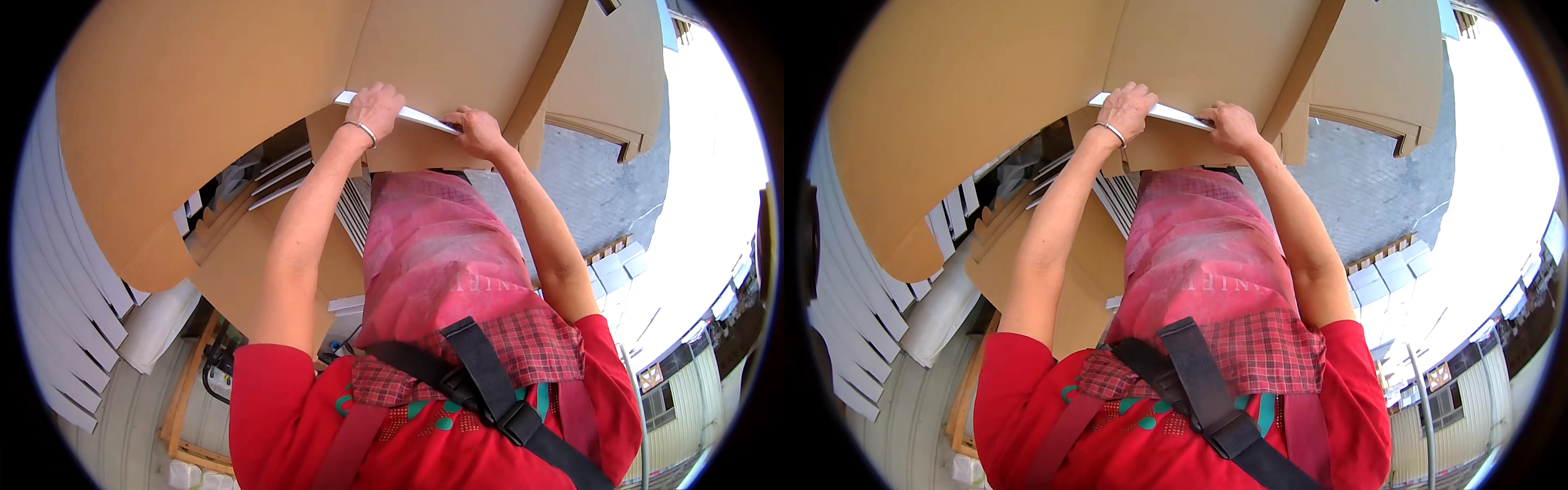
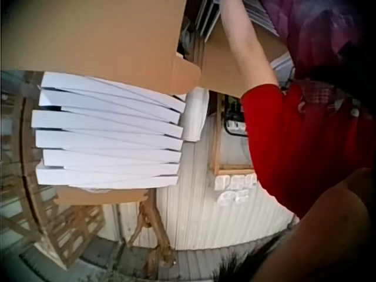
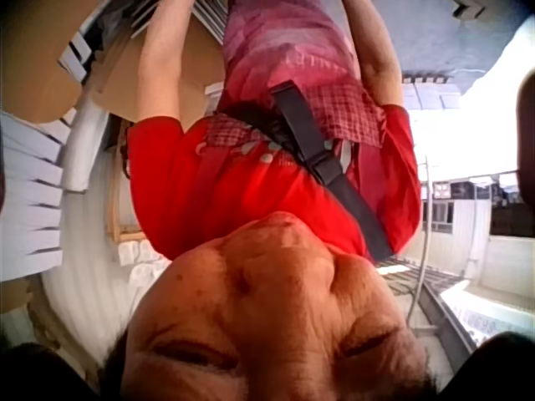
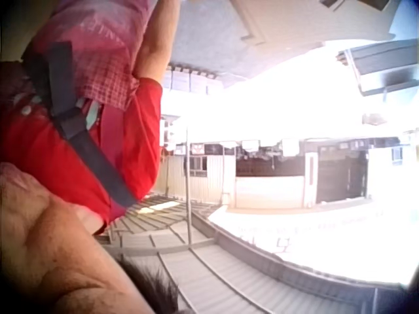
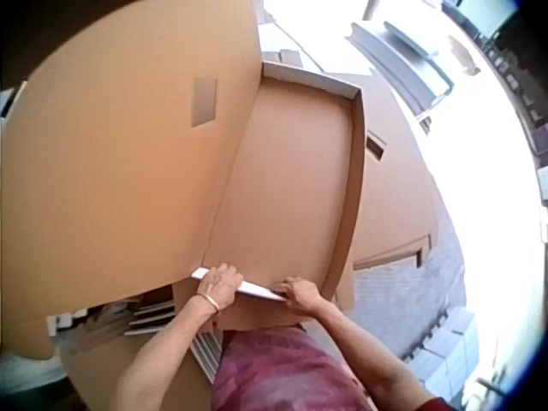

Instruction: The person assembles flat-packed cardboard boxes by folding the panels and inserting white plastic dividers into the slots. They repeatedly pick up a flat sheet, fold it into a box shape, insert the divider, and place the finished unit on a growing stack.

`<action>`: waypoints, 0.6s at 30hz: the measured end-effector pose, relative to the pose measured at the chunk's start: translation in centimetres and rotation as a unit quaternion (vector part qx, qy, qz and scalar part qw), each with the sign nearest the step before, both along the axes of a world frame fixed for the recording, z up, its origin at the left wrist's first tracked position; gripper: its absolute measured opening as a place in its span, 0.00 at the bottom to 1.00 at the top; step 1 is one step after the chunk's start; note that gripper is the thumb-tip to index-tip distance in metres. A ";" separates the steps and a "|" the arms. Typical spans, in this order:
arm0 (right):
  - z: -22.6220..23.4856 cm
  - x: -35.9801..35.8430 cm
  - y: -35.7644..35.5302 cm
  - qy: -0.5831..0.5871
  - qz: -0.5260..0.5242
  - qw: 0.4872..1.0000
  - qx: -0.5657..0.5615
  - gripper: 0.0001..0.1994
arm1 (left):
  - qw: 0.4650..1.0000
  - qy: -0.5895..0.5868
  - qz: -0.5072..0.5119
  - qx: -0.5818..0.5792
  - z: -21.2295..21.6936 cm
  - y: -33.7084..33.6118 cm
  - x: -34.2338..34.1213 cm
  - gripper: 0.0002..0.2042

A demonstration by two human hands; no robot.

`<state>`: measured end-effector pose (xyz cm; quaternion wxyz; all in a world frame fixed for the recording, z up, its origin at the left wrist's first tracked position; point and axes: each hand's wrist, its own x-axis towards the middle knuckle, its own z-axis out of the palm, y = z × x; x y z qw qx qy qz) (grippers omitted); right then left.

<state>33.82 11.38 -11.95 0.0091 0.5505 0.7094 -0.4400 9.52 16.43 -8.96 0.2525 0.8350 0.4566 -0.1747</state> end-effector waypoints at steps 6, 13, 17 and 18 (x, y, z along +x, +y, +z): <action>0.6 0.6 1.8 0.051 -0.005 0.991 -0.127 0.16 | 0.981 0.074 -0.036 -0.178 0.2 4.6 1.9 0.13; 6.6 3.4 -3.5 -0.030 -0.036 0.977 0.206 0.20 | 0.995 -0.005 -0.103 -0.010 2.1 -1.4 5.0 0.08; 6.0 8.4 -6.4 -0.043 -0.308 0.922 0.231 0.24 | 0.996 -0.069 -0.053 0.001 0.1 -4.4 8.7 0.07; 4.8 9.3 -6.5 -0.030 -0.358 0.915 0.181 0.25 | 0.998 -0.050 -0.042 -0.013 -0.4 -4.4 9.1 0.07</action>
